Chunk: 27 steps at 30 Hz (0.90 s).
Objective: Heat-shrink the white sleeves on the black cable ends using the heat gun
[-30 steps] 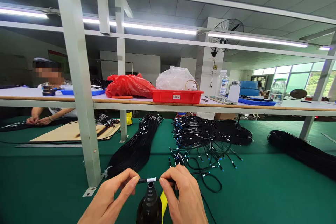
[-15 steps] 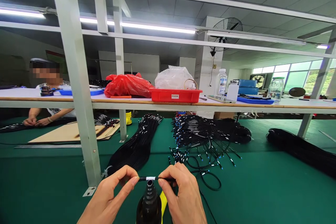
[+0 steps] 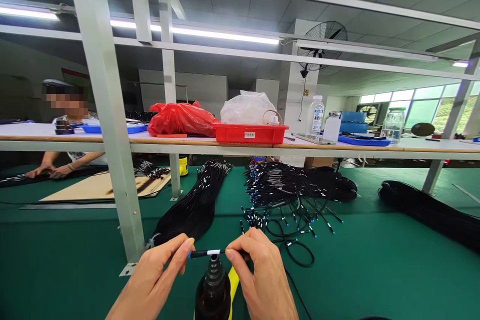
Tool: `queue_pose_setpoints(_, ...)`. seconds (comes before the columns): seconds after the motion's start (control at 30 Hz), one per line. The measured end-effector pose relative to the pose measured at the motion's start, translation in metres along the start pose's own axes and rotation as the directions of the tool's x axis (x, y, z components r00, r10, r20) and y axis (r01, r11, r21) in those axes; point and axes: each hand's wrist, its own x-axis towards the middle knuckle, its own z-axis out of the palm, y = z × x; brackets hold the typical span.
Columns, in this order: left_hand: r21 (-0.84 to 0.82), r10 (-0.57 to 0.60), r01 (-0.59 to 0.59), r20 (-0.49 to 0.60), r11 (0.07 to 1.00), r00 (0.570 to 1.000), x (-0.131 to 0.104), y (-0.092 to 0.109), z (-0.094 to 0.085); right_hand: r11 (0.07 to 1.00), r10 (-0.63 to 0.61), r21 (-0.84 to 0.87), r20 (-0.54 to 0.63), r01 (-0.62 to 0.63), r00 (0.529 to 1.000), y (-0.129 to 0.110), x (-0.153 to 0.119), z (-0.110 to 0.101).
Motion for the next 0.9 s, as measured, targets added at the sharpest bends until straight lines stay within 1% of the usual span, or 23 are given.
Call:
queue_pose_setpoints(0.1, 0.005, -0.033, 0.033, 0.033, 0.999, 0.999, 0.0012, -0.0016, 0.0021, 1.0, -0.004, 0.006, -0.013, 0.004, 1.0, -0.0008, 0.0006, -0.0002)
queue_pose_setpoints(0.17, -0.013, -0.051, 0.052, 0.068, 0.999, 0.996, 0.0018, -0.0009, 0.0019, 1.0, -0.003, 0.015, -0.021, 0.003, 1.0, -0.0008, 0.0007, -0.0002)
queue_pose_setpoints(0.23, -0.044, -0.062, 0.065, 0.078, 0.997, 0.995, 0.0019, 0.0009, 0.0005, 1.0, -0.001, 0.024, -0.028, 0.002, 1.0, -0.001, 0.0009, -0.0001)
queue_pose_setpoints(0.33, -0.096, -0.063, 0.069, 0.069, 0.993, 0.996, 0.0014, 0.0035, -0.0022, 0.999, 0.015, 0.035, -0.038, -0.014, 0.999, -0.0019, 0.0017, 0.0002)
queue_pose_setpoints(0.5, -0.15, -0.024, 0.026, 0.016, 0.988, 1.0, 0.0013, 0.0026, -0.0033, 0.998, 0.04, 0.058, -0.041, -0.037, 0.998, -0.0038, 0.0024, 0.0002)
queue_pose_setpoints(0.57, -0.136, -0.014, 0.016, 0.013, 0.991, 1.0, 0.0014, 0.0018, -0.0027, 0.997, 0.031, 0.07, -0.034, -0.028, 0.999, -0.0041, 0.0018, -0.0007)
queue_pose_setpoints(0.73, -0.014, -0.003, 0.003, 0.012, 1.0, 1.0, -0.0004, 0.0013, -0.0009, 0.998, 0.022, 0.056, 0.0, -0.022, 1.0, -0.002, 0.0001, -0.0028)
queue_pose_setpoints(0.9, -0.009, 0.02, -0.02, -0.005, 1.0, 1.0, -0.0025, 0.0022, 0.0001, 0.999, 0.01, -0.034, 0.06, -0.008, 0.998, 0.0025, -0.0018, -0.0005)
